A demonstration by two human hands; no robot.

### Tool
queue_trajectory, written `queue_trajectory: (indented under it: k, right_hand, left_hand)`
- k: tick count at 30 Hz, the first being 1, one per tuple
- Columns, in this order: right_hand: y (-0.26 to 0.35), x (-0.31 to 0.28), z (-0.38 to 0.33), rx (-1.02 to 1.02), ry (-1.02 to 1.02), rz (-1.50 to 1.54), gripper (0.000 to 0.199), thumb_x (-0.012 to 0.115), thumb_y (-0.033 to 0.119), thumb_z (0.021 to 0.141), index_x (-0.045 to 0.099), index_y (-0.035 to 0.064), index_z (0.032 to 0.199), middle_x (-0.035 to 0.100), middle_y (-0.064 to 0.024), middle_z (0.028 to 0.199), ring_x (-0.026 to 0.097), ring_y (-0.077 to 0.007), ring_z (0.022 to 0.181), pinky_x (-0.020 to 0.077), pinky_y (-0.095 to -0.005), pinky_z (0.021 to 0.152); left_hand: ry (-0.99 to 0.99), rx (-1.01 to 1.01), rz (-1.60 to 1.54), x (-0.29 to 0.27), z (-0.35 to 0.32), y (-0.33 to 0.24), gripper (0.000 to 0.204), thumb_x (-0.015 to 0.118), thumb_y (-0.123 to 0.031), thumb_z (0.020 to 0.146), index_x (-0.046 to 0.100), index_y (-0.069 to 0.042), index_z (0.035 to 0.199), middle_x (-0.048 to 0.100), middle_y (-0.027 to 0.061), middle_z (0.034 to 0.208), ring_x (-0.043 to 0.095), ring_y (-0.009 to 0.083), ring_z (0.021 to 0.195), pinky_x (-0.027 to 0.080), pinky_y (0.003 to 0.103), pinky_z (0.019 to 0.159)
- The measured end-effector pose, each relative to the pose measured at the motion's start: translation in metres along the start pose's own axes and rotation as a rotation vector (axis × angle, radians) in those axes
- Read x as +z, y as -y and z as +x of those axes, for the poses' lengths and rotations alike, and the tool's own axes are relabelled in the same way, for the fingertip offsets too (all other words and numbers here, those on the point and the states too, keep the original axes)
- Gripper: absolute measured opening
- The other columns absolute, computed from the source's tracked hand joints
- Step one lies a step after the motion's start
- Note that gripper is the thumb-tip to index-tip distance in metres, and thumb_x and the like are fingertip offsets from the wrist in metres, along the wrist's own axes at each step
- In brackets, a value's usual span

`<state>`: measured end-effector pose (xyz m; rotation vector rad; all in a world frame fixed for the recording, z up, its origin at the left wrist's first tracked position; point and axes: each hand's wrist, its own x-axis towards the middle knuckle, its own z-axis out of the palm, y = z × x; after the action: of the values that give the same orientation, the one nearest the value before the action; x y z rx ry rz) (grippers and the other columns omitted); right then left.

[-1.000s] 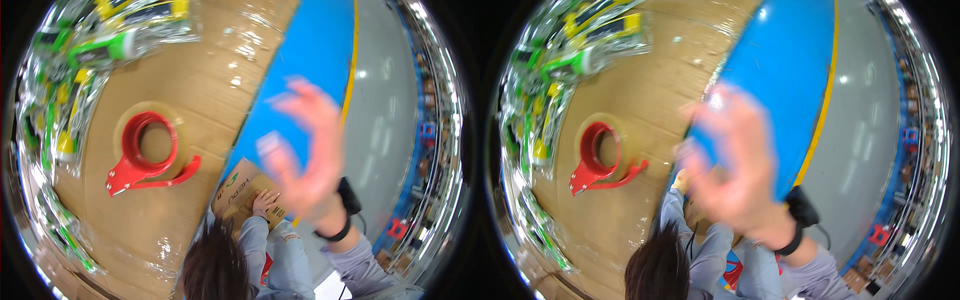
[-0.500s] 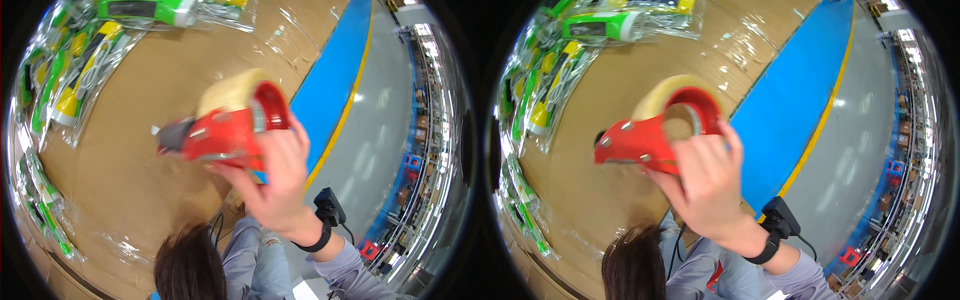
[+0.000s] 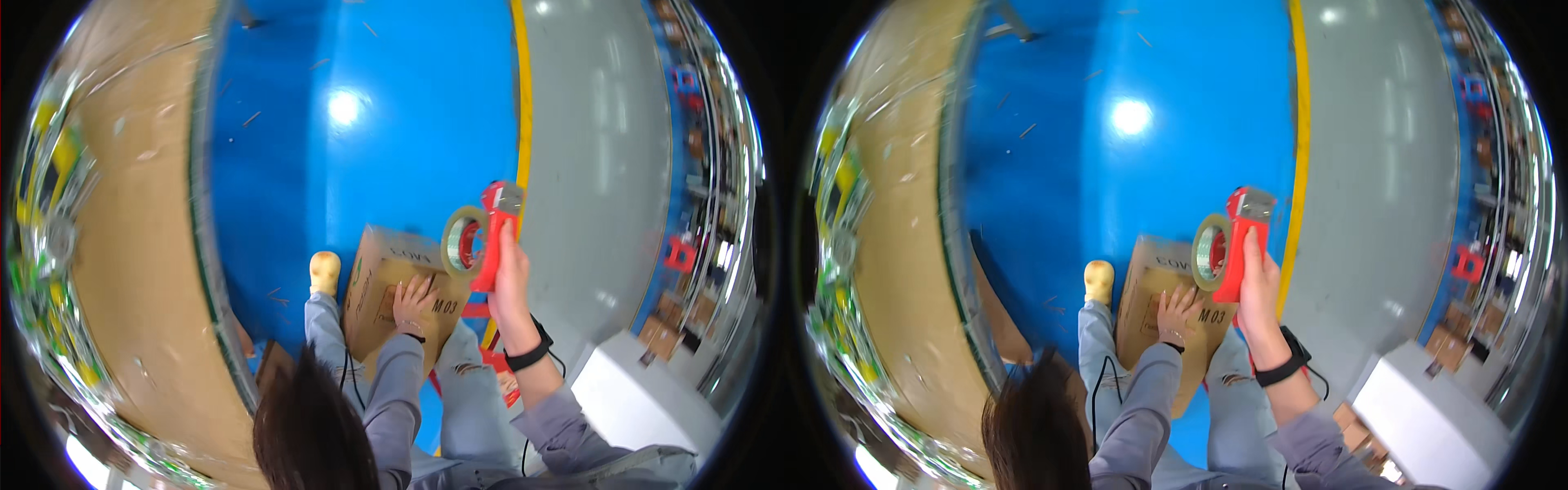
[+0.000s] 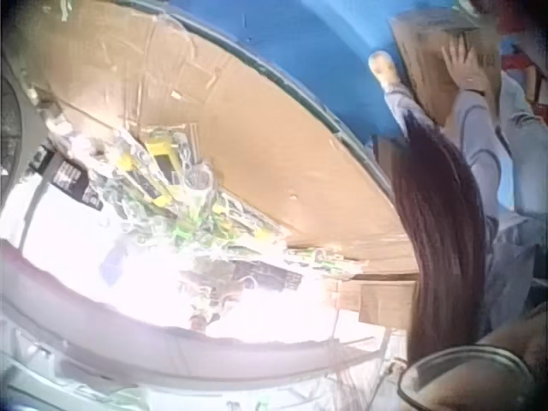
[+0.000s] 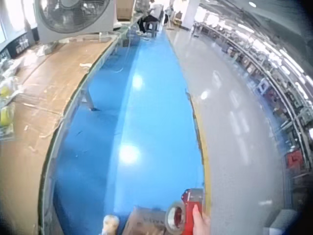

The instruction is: Placing smaller product boxes into a larger cardboard shipping box and sealing it with a tape dispenser.

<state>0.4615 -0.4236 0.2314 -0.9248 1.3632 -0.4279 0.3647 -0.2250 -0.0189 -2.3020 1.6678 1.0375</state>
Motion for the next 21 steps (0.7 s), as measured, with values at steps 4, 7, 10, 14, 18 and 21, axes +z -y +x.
queue_trajectory:
  k: [4,7,10,14,18,21]
  right_hand:
    - [-0.113,-0.100,0.017,0.120,-0.077,-0.283,0.033,0.055,0.032,0.098,0.065,0.0015,0.099,0.063,0.0011,0.084,0.055,-0.0045,0.073,0.0433,-0.0206,0.065]
    - [-0.163,-0.131,-0.009,0.158,-0.132,-0.149,0.032,0.056,0.033,0.097,0.066,0.0021,0.093,0.061,0.0024,0.074,0.053,-0.0042,0.065,0.0414,-0.0202,0.058]
    - [-0.183,-0.139,-0.027,0.219,-0.150,-0.123,0.034,0.057,0.035,0.096,0.065,0.0021,0.093,0.060,0.0016,0.073,0.051,-0.0037,0.060,0.0405,-0.0218,0.052]
    - [-0.189,-0.130,-0.036,0.342,-0.231,-0.009,0.035,0.057,0.036,0.096,0.065,0.0020,0.094,0.059,0.0022,0.072,0.051,-0.0034,0.059,0.0403,-0.0222,0.052]
    - [-0.197,-0.125,-0.035,0.360,-0.213,-0.031,0.037,0.057,0.037,0.095,0.065,0.0013,0.094,0.058,0.0019,0.070,0.052,-0.0047,0.057,0.0407,-0.0222,0.050]
    - [-0.197,-0.111,-0.029,0.342,-0.150,-0.060,0.037,0.058,0.037,0.095,0.065,0.0006,0.095,0.058,0.0011,0.069,0.053,-0.0051,0.058,0.0409,-0.0220,0.050]
  left_hand:
    - [0.078,0.068,-0.046,-0.021,-0.004,-0.003,0.100,0.067,-0.067,0.064,0.017,-0.044,0.148,0.007,-0.0057,0.159,0.002,0.0273,0.146,0.001,0.058,0.115]
    - [0.100,0.091,0.020,-0.016,-0.011,0.000,0.099,0.066,-0.066,0.064,0.019,-0.043,0.148,0.012,-0.0043,0.159,0.005,0.0295,0.146,0.002,0.058,0.115]
    - [-0.026,0.105,-0.011,-0.014,-0.017,0.004,0.099,0.068,-0.063,0.065,0.019,-0.041,0.149,0.017,0.0030,0.157,0.009,0.0341,0.145,0.006,0.060,0.114]
    - [-0.162,-0.092,-0.079,-0.019,-0.030,0.001,0.105,0.072,-0.059,0.063,0.022,-0.029,0.150,0.019,0.0145,0.155,0.014,0.0422,0.142,0.012,0.062,0.112]
    - [0.032,-0.306,-0.209,-0.028,-0.029,0.000,0.103,0.073,-0.054,0.068,0.023,-0.016,0.150,0.019,0.0231,0.153,0.013,0.0475,0.140,0.011,0.065,0.110]
    - [-0.074,-0.387,-0.201,-0.026,-0.025,0.001,0.088,0.064,-0.039,0.082,0.018,-0.010,0.150,0.012,0.0258,0.154,0.011,0.0522,0.139,0.016,0.066,0.107]
